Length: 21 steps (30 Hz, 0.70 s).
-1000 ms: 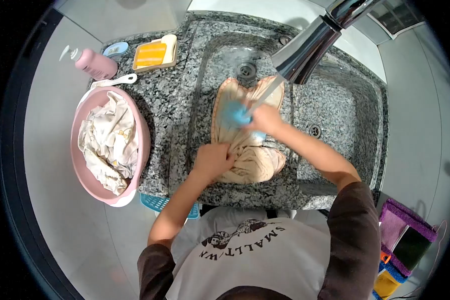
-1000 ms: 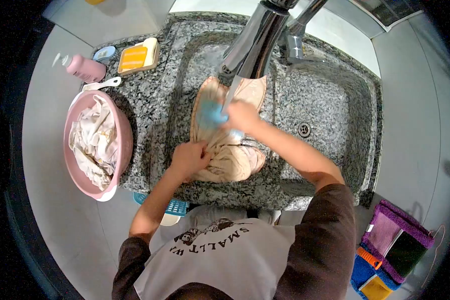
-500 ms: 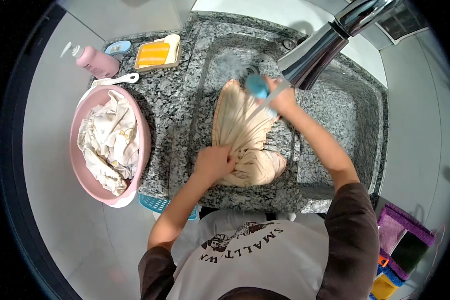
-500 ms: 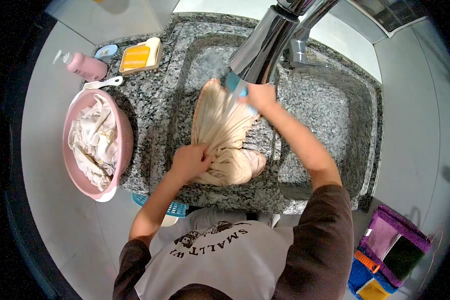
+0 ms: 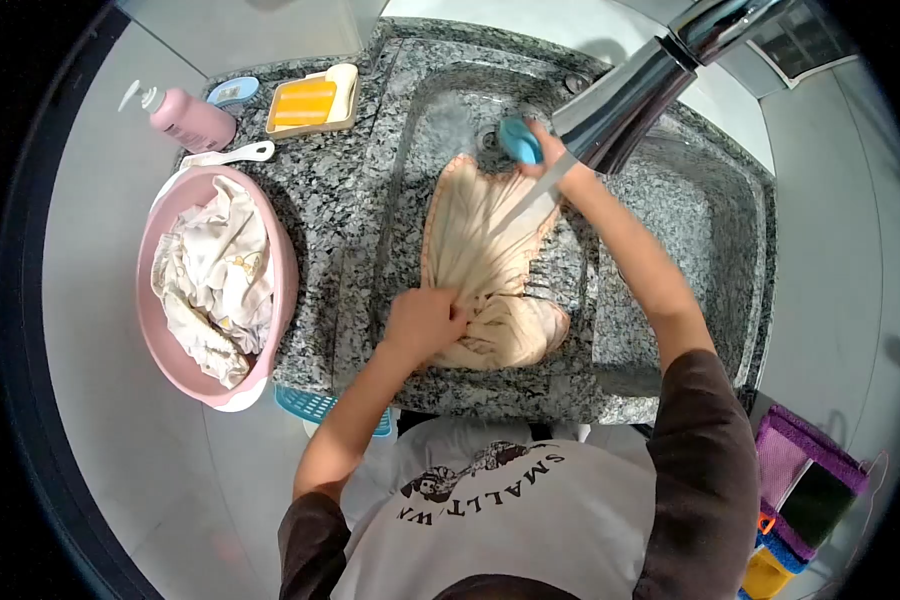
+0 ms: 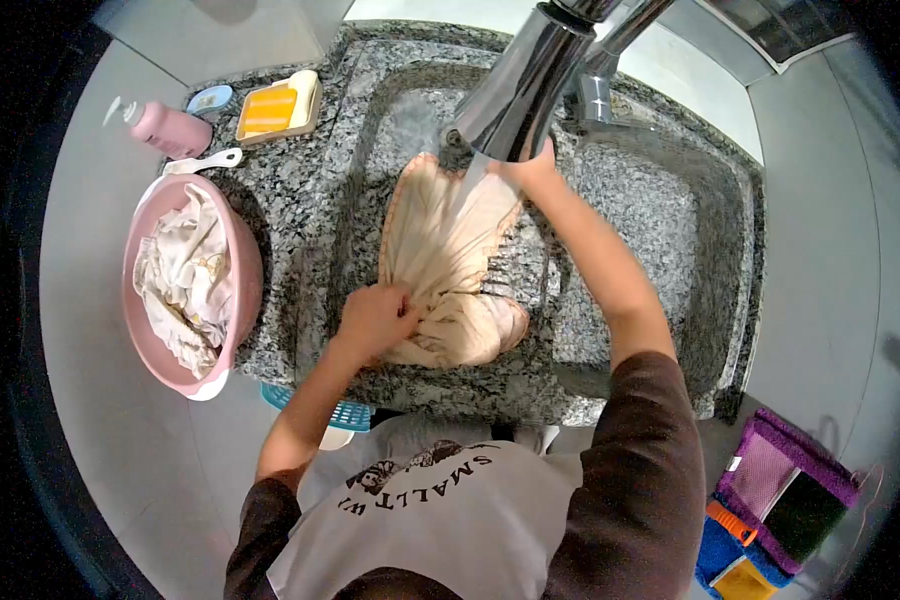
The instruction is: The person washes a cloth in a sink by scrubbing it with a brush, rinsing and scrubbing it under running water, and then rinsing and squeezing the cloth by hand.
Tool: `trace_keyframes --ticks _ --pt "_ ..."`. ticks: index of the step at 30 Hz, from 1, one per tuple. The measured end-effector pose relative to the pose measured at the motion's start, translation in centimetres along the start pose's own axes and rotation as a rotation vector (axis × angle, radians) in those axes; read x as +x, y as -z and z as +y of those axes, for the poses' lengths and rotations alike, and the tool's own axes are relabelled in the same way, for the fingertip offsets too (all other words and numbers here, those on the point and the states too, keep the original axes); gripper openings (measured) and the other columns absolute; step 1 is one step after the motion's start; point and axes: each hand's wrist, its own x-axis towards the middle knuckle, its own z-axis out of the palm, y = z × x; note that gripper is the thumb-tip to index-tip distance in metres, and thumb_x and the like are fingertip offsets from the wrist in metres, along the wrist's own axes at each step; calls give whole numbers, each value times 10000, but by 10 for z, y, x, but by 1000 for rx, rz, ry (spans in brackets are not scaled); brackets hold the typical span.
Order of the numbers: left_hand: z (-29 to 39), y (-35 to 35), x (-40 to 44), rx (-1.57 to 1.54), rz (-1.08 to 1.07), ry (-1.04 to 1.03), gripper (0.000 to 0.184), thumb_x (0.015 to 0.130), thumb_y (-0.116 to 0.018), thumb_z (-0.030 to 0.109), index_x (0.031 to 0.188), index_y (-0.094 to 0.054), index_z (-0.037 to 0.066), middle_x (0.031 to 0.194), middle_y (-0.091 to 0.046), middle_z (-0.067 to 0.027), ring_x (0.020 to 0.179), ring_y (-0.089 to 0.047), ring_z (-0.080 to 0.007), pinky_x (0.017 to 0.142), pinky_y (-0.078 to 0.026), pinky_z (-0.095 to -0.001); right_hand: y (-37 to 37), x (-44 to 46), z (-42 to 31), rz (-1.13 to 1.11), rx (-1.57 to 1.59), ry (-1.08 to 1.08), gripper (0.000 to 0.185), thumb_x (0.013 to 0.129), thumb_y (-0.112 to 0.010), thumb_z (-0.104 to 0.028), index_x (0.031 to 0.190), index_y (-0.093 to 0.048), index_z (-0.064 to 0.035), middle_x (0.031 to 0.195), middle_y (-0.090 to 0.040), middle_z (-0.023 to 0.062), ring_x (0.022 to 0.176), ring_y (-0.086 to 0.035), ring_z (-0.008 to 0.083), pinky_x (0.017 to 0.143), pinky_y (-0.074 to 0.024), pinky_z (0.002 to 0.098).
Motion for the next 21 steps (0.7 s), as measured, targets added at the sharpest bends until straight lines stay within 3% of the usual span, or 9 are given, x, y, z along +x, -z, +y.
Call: trace_keyframes --ticks 2,4,7,8,10,13,14,18,21 --pt "1 1 0 7 -10 -2 238 749 -547 279 751 -589 45 664 -610 -150 656 -606 -329 626 -486 -431 -44 5 46 109 223 157 493 731 -661 -268 1153 -499 -71 873 -631 156 692 -634 248 586 -526 337" --pt "3 5 1 8 -12 5 240 751 -544 280 760 -592 45 666 -611 -148 658 -607 -329 626 -486 -430 15 1 -19 39 102 177 505 732 -666 -279 1168 -503 -82 827 -632 134 685 -629 233 585 -527 338" --pt "4 6 1 -5 -39 25 240 751 -543 279 765 -593 44 671 -614 -146 657 -607 -328 625 -487 -430 49 -70 -118 -67 107 436 549 709 -675 -375 1177 -525 -129 772 -612 143 703 -623 245 618 -527 361" --pt "3 4 1 8 -38 21 239 751 -544 279 761 -592 45 670 -613 -144 653 -607 -328 623 -487 -429 44 -67 -112 -69 108 434 549 709 -675 -375 1177 -525 -129 772 -612 143 703 -623 245 618 -527 361" --pt "2 5 4 27 -25 18 238 751 -544 279 757 -590 46 669 -613 -142 650 -607 -328 621 -488 -429 37 -45 -91 -181 109 75 594 651 -726 -352 1172 -530 -146 786 -603 176 769 -622 283 662 -518 392" --pt "5 5 1 27 -3 5 234 748 -545 278 754 -590 48 666 -611 -144 636 -606 -331 614 -487 -432 44 -10 -40 69 -155 84 620 639 -730 -358 1183 -523 -146 814 -602 181 781 -620 296 671 -515 402" --pt "3 1 0 4 21 3 236 739 -564 285 747 -589 50 664 -608 -145 640 -602 -336 609 -484 -435 28 3 -16 79 -42 107 622 640 -733 -344 1185 -518 -134 811 -599 179 769 -620 293 675 -514 401" --pt "1 1 1 5 38 4 234 736 -565 283 747 -589 51 656 -605 -151 621 -602 -336 603 -487 -433 43 -20 -80 -242 458 -85 640 598 -773 -274 1164 -521 -114 850 -600 200 817 -622 312 721 -524 393" --pt "-1 3 1 8 -1 -12 231 733 -566 280 740 -588 51 654 -606 -151 629 -604 -337 612 -488 -433 4 -27 -66 -163 335 126 663 584 -779 -290 1168 -520 -111 863 -610 201 799 -631 313 712 -530 382"
